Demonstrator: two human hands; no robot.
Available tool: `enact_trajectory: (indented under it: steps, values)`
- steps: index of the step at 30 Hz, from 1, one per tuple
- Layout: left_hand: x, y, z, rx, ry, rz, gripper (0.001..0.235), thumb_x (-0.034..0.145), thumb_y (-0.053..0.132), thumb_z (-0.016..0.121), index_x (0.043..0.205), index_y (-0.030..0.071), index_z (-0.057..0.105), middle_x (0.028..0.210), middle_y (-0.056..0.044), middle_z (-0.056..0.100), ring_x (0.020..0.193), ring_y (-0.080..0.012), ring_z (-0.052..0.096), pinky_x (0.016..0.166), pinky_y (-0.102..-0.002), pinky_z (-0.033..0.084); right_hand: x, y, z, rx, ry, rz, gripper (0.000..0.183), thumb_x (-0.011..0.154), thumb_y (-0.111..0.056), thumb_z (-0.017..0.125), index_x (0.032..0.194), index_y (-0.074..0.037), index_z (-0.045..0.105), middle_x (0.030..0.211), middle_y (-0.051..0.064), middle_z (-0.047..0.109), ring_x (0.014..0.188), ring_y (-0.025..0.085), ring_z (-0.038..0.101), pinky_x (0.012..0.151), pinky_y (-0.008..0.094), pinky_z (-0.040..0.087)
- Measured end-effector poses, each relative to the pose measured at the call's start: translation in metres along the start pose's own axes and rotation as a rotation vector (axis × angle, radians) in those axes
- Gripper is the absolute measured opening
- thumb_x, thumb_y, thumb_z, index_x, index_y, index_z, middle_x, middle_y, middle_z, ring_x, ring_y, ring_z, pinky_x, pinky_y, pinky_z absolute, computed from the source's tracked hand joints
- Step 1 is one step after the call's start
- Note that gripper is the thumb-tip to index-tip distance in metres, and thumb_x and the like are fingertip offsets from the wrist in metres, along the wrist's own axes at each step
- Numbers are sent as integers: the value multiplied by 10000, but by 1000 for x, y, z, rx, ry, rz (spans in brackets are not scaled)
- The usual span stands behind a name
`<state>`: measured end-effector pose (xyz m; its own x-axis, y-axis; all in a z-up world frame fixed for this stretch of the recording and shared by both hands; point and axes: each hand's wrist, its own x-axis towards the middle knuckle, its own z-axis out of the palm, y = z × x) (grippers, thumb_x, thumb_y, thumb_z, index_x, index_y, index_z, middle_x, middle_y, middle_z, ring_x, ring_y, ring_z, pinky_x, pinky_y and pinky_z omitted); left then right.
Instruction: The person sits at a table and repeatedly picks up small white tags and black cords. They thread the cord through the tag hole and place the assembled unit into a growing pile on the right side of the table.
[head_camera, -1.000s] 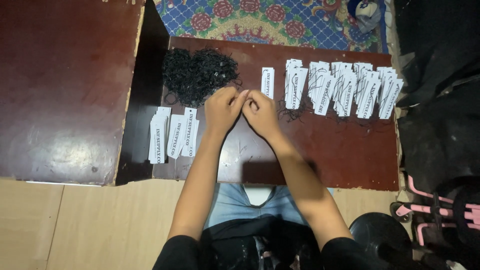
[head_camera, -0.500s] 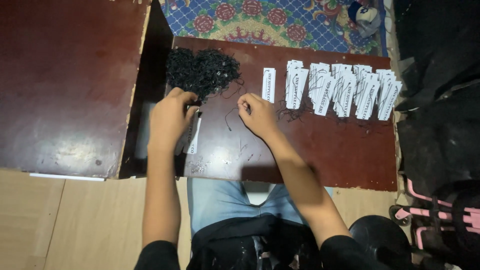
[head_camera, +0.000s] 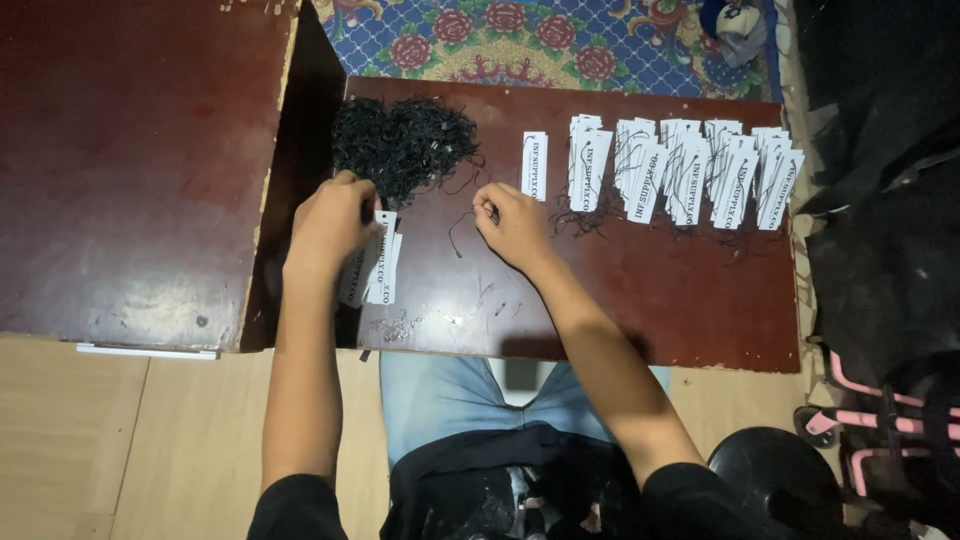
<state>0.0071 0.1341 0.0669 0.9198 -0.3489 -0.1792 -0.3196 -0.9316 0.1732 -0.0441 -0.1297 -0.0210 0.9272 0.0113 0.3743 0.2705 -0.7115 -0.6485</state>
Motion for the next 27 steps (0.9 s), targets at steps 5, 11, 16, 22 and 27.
enact_trajectory:
  steps: [5,11,16,22,27]
  values:
    - [-15,27,-33,-401,-19,67,168,827,79,763,984,46,713,924,-194,733,919,-428,710,781,-519,556,1,0,0,21,-2,7,112,857,-77,730,894,-172,683,696,4,643,699,245,688,641,349,548]
    - [3,51,-15,-843,18,268,164,847,37,726,1007,56,696,730,-81,627,740,-222,611,696,-383,514,5,-9,-6,284,85,0,129,903,-14,700,934,-139,702,727,41,656,641,196,644,570,278,524]
    - [38,79,24,-1201,87,310,143,919,123,750,1060,132,727,795,11,694,783,-82,608,742,-271,517,7,-3,-7,510,142,100,92,916,-9,691,954,-92,696,728,55,651,618,118,584,548,250,492]
    - [93,106,94,-1516,99,197,121,930,192,718,1023,115,717,749,-20,695,659,-81,632,622,-220,495,11,6,-6,755,226,224,101,981,-36,618,1028,-65,702,740,19,616,586,79,572,545,224,514]
    - [98,115,105,-1729,84,204,103,931,177,691,987,91,689,653,-26,640,587,-105,654,564,-211,505,10,10,-4,745,255,251,128,995,-42,599,1050,-41,714,753,67,643,563,110,584,527,255,512]
